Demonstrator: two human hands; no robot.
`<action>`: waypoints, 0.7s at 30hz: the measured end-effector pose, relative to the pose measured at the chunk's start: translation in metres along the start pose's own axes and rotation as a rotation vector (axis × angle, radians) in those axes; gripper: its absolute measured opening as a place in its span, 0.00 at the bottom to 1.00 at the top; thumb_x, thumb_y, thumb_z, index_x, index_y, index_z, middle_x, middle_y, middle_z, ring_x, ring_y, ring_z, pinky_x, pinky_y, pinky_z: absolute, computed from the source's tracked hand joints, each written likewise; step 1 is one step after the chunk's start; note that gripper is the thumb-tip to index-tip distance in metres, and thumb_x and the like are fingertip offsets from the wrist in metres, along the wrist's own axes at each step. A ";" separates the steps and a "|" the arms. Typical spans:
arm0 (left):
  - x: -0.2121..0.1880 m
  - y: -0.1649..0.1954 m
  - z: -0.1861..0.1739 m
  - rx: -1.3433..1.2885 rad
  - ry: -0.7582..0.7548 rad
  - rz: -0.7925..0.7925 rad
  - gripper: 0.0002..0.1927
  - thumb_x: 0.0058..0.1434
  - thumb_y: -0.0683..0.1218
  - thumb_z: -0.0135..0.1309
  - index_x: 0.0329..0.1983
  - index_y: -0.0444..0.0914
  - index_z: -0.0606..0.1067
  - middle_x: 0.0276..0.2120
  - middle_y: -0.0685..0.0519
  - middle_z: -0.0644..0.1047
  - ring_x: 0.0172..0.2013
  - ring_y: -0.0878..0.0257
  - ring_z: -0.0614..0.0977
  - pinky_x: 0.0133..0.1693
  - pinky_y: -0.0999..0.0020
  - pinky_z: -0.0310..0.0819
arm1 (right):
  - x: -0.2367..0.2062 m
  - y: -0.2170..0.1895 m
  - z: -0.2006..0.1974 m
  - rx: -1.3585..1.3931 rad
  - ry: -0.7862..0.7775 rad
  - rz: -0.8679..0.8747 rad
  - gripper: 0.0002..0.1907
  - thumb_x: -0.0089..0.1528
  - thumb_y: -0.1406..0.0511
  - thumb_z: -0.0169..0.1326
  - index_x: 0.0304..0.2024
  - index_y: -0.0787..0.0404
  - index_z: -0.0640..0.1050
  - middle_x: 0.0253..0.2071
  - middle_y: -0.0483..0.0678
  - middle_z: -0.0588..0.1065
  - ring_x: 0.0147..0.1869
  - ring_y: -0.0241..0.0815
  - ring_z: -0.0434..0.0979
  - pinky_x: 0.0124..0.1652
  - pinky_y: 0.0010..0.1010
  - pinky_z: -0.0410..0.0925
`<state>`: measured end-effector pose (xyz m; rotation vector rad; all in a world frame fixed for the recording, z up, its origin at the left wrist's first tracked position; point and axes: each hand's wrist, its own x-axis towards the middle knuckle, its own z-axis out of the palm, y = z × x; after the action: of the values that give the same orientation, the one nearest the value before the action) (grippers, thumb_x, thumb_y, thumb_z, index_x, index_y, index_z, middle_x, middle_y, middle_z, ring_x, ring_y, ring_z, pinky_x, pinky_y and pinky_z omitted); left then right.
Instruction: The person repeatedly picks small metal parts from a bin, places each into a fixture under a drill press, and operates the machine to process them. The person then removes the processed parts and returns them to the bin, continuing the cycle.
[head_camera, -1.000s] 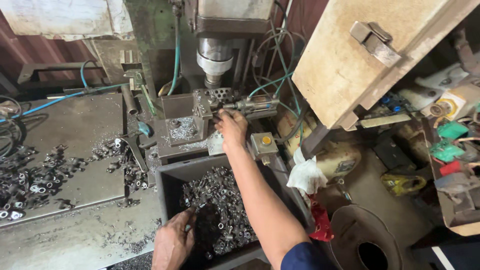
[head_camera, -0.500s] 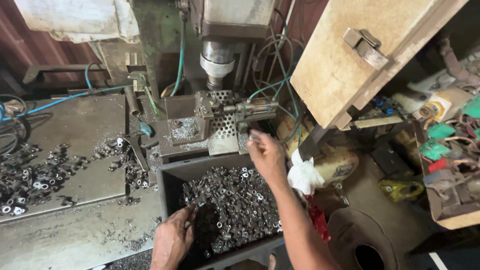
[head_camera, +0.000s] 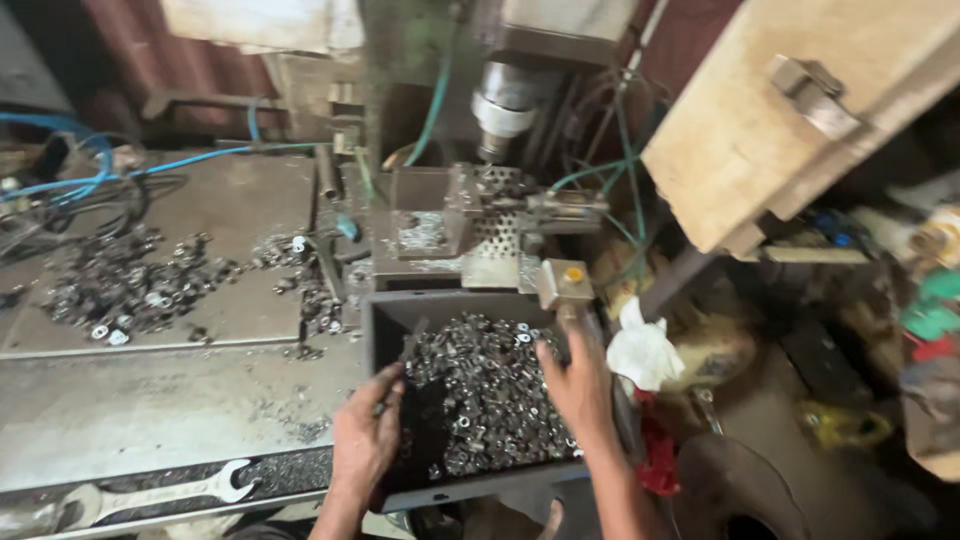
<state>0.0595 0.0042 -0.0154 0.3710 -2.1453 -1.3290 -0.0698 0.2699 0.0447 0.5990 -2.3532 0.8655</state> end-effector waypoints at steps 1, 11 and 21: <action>-0.003 -0.010 -0.005 -0.077 0.113 -0.032 0.15 0.67 0.46 0.53 0.54 0.36 0.80 0.42 0.41 0.84 0.42 0.50 0.85 0.44 0.59 0.78 | -0.023 -0.008 -0.001 0.050 -0.044 0.029 0.26 0.61 0.60 0.60 0.60 0.65 0.74 0.59 0.63 0.73 0.63 0.61 0.72 0.58 0.45 0.66; 0.034 -0.118 -0.051 0.219 0.256 -0.241 0.16 0.69 0.49 0.55 0.55 0.38 0.81 0.46 0.41 0.83 0.45 0.51 0.85 0.50 0.59 0.77 | -0.098 -0.030 0.010 -0.036 -0.224 -0.033 0.21 0.56 0.61 0.62 0.51 0.59 0.79 0.54 0.49 0.79 0.56 0.51 0.79 0.53 0.38 0.72; 0.148 -0.150 -0.020 0.759 -0.166 -0.119 0.19 0.68 0.44 0.44 0.58 0.50 0.78 0.44 0.43 0.83 0.43 0.46 0.84 0.48 0.52 0.78 | -0.102 -0.018 0.023 -0.118 -0.182 -0.035 0.19 0.54 0.59 0.64 0.47 0.56 0.82 0.46 0.49 0.81 0.48 0.50 0.83 0.47 0.38 0.74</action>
<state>-0.0555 -0.1564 -0.0922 0.7066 -2.7507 -0.5570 0.0092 0.2630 -0.0263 0.6932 -2.5275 0.6757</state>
